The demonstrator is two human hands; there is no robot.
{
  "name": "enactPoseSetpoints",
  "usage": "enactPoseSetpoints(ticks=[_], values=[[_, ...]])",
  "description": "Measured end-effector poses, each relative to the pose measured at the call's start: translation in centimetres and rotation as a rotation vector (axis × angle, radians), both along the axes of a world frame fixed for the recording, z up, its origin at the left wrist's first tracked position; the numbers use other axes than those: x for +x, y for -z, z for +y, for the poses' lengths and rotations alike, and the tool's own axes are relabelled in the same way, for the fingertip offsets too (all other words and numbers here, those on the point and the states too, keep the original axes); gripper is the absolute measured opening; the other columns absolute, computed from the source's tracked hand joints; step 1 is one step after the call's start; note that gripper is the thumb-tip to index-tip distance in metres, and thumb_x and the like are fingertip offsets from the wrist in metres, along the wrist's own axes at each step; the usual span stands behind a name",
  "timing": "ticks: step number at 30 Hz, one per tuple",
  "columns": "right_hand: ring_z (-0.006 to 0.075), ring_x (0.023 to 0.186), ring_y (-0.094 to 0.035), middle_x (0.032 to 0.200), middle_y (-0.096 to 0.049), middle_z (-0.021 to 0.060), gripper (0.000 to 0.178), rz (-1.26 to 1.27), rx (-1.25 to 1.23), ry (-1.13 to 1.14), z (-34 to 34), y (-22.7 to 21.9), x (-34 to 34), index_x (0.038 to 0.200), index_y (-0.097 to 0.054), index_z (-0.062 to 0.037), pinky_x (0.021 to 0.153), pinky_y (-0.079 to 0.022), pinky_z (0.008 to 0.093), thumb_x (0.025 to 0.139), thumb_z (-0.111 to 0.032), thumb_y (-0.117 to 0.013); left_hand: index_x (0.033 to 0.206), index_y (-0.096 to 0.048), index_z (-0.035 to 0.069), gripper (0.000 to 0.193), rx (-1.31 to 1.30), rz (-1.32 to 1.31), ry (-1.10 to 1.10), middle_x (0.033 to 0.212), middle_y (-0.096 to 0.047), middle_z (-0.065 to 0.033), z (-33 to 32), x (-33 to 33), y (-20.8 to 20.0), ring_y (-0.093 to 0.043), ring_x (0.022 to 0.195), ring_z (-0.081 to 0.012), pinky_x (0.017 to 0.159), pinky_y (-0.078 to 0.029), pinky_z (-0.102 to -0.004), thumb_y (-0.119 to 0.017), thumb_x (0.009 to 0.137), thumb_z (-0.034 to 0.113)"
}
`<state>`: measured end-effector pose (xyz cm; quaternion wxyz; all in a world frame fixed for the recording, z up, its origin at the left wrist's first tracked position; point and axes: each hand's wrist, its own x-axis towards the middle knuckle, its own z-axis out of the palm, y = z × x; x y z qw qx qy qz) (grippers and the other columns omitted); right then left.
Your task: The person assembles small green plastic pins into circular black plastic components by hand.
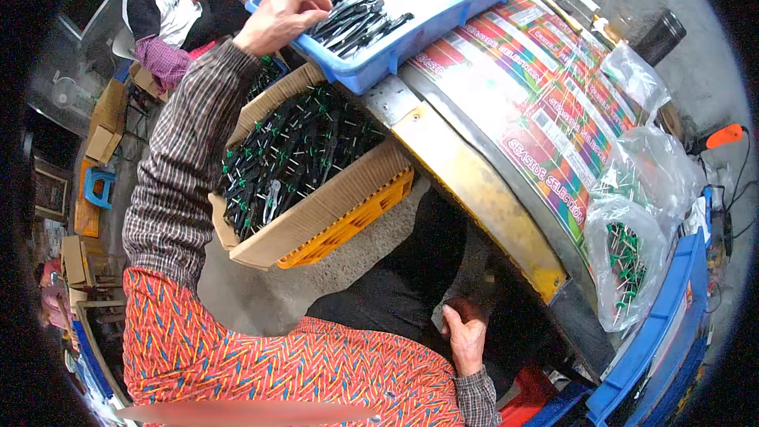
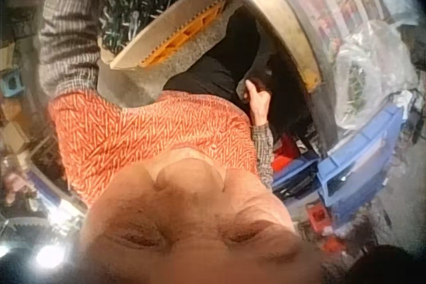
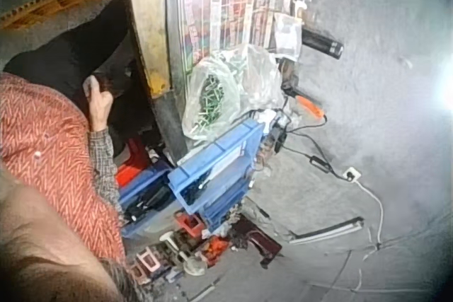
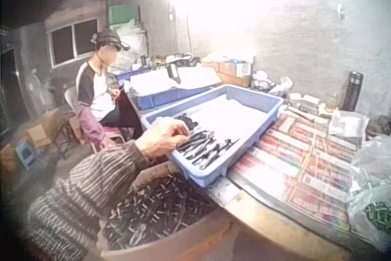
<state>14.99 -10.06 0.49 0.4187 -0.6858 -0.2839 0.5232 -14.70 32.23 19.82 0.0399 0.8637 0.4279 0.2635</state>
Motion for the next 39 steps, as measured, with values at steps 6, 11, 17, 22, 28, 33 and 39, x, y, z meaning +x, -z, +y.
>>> enactPoseSetpoints(ticks=[6,11,17,22,28,33,39], values=[[0.0087,0.055,-0.049,0.068,-0.057,0.0000,0.010,0.010,0.015,0.017,-0.3,0.1,0.1,0.087,-0.063,-0.0015,0.051,-0.040,0.0247,0.087,-0.011,-0.062,0.090,-0.068,0.000,0.019,-0.172,0.235,-0.029,0.076,-0.067,-0.0105,3.1,2.7,-0.1,-0.065,0.072,-0.0189,0.067,-0.053,-0.0326,-0.068,0.079,0.016],[0.0089,0.056,-0.050,0.067,-0.058,0.0008,0.013,-0.025,-0.011,-0.004,-0.4,0.3,0.4,0.087,-0.064,-0.0007,0.052,-0.041,0.0246,0.087,-0.014,-0.062,0.083,-0.067,0.005,0.027,-0.050,0.394,-0.087,0.076,-0.066,-0.0127,5.0,4.1,1.1,-0.064,0.070,-0.0255,0.066,-0.052,-0.0365,-0.076,0.072,0.028],[0.0095,0.055,-0.051,0.067,-0.059,0.0019,0.022,-0.113,-0.093,-0.010,-0.1,-0.3,0.3,0.092,-0.065,0.0009,0.052,-0.041,0.0261,0.086,-0.020,-0.063,0.083,-0.064,0.005,0.021,-0.024,0.395,-0.087,0.079,-0.065,-0.0128,5.7,4.2,2.2,-0.063,0.076,-0.0268,0.072,-0.051,-0.0361,-0.073,0.070,0.018],[0.0082,0.056,-0.051,0.068,-0.059,0.0022,0.024,-0.080,-0.039,-0.030,-0.2,-0.9,0.4,0.090,-0.066,0.0020,0.052,-0.041,0.0251,0.088,-0.022,-0.062,0.082,-0.065,0.000,0.017,-0.034,0.410,-0.049,0.082,-0.065,-0.0176,5.6,4.6,1.8,-0.065,0.079,-0.0287,0.070,-0.052,-0.0376,-0.069,0.068,0.009],[0.0059,0.058,-0.051,0.065,-0.058,0.0012,0.021,-0.106,0.021,-0.033,-0.4,-2.5,0.7,0.088,-0.066,0.0032,0.054,-0.042,0.0238,0.087,-0.018,-0.064,0.071,-0.063,-0.004,0.018,0.050,0.310,0.037,0.071,-0.062,-0.0235,5.7,3.9,2.1,-0.064,0.071,-0.0365,0.066,-0.051,-0.0405,-0.066,0.059,0.008],[0.0045,0.061,-0.051,0.071,-0.060,0.0017,0.018,-0.268,0.164,-0.042,-1.1,-4.5,1.8,0.091,-0.065,0.0034,0.055,-0.043,0.0219,0.083,-0.012,-0.067,0.074,-0.061,-0.005,0.016,0.022,0.318,-0.022,0.075,-0.062,-0.0252,5.5,4.4,1.9,-0.063,0.077,-0.0381,0.070,-0.050,-0.0410,-0.061,0.061,0.004],[0.0092,0.062,-0.054,0.075,-0.060,0.0059,0.014,-0.592,0.356,0.004,-1.9,-12.4,4.8,0.092,-0.063,0.0020,0.056,-0.044,0.0238,0.081,-0.007,-0.067,0.089,-0.063,-0.005,0.023,0.030,0.254,0.006,0.080,-0.063,-0.0248,5.6,4.8,2.2,-0.064,0.079,-0.0375,0.072,-0.049,-0.0417,-0.055,0.070,0.007]])
